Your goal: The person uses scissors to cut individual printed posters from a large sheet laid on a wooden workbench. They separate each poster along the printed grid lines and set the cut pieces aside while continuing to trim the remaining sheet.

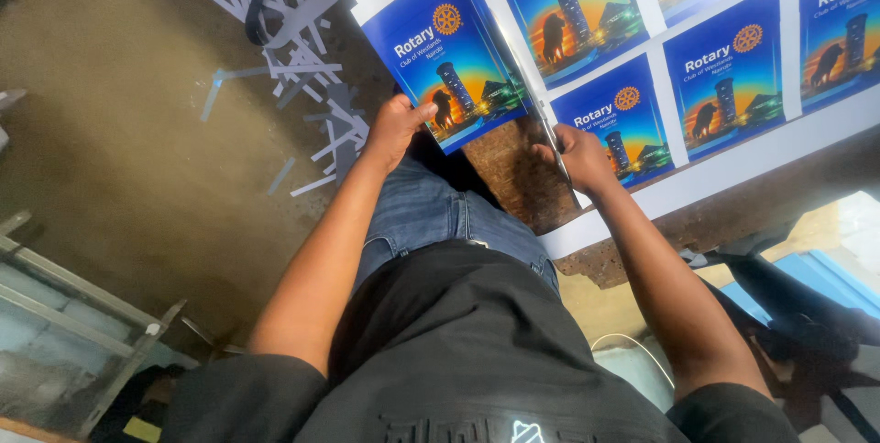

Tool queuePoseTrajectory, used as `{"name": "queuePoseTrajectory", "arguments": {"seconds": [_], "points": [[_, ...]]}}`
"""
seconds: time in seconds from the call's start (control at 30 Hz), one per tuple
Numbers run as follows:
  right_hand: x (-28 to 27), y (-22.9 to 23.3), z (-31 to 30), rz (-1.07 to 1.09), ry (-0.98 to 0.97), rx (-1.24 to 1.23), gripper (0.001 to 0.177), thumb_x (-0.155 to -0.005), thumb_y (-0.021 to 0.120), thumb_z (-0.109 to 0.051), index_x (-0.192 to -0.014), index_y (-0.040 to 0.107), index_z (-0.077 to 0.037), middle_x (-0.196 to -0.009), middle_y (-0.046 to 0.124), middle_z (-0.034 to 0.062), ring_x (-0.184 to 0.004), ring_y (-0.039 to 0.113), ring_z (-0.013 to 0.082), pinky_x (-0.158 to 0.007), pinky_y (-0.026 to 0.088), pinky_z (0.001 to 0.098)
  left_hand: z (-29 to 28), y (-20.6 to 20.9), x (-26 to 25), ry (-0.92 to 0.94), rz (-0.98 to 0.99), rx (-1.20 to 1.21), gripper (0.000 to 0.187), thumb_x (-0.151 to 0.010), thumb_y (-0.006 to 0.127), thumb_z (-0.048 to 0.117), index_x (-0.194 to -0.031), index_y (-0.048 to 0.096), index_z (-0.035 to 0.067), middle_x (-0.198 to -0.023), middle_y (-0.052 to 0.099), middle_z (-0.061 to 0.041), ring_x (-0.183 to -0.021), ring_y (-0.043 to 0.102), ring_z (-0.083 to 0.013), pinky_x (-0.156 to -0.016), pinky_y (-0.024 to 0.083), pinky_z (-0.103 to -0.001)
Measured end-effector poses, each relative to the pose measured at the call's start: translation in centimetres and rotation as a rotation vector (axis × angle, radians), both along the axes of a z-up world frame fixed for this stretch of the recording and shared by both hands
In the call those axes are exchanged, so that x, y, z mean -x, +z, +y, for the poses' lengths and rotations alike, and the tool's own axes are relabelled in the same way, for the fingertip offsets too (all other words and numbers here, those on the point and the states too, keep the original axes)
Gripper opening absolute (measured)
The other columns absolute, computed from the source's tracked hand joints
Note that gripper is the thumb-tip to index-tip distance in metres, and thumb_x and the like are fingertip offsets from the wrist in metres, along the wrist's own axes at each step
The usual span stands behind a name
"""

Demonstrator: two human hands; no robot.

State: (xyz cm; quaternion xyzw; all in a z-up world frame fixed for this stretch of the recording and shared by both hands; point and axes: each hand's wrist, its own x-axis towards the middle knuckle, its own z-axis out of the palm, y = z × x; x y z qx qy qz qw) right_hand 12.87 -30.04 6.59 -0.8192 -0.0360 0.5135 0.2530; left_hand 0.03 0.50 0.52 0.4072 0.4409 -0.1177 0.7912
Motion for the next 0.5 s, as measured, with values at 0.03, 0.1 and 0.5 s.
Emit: {"name": "queuePoseTrajectory", "arguments": {"seconds": [0.03,0.1,0.5], "points": [[0.1,0.1,-0.1,0.002,0.001,0.0,0.038,-0.088,0.082,-0.046,-0.087,0.066,-0.012,-0.077,0.068,0.0185,-0.086,0.067,0.0424,-0.077,0.049,0.0456,-0.1,0.1,0.1,0.001,0.002,0.0,0.031,-0.084,0.088,0.014,-0.109,0.073,0.006,-0.098,0.079,-0.006,-0.088,0.077,-0.015,-0.083,0.064,-0.03],[0.1,0.3,-0.1,0.008,-0.028,0.01,0.041,-0.087,0.083,-0.05,-0.084,0.065,-0.013,-0.076,0.068,0.0153,-0.084,0.067,0.0376,-0.077,0.049,0.0435,-0.1,0.4,0.0,0.013,0.004,0.004,0.03,-0.084,0.088,0.013,-0.109,0.073,0.006,-0.097,0.079,-0.006,-0.087,0.077,-0.0139,-0.082,0.064,-0.03],[-1.7,2.5,2.5,-0.012,0.057,0.047,0.057,-0.087,0.081,-0.059,-0.087,0.063,-0.005,-0.079,0.066,0.0241,-0.088,0.065,0.0488,-0.076,0.048,0.0532,0.3,0.7,-0.4,-0.004,0.005,-0.003,0.028,-0.084,0.087,0.013,-0.107,0.074,0.007,-0.095,0.079,-0.004,-0.085,0.077,-0.0112,-0.08,0.063,-0.026]]}}
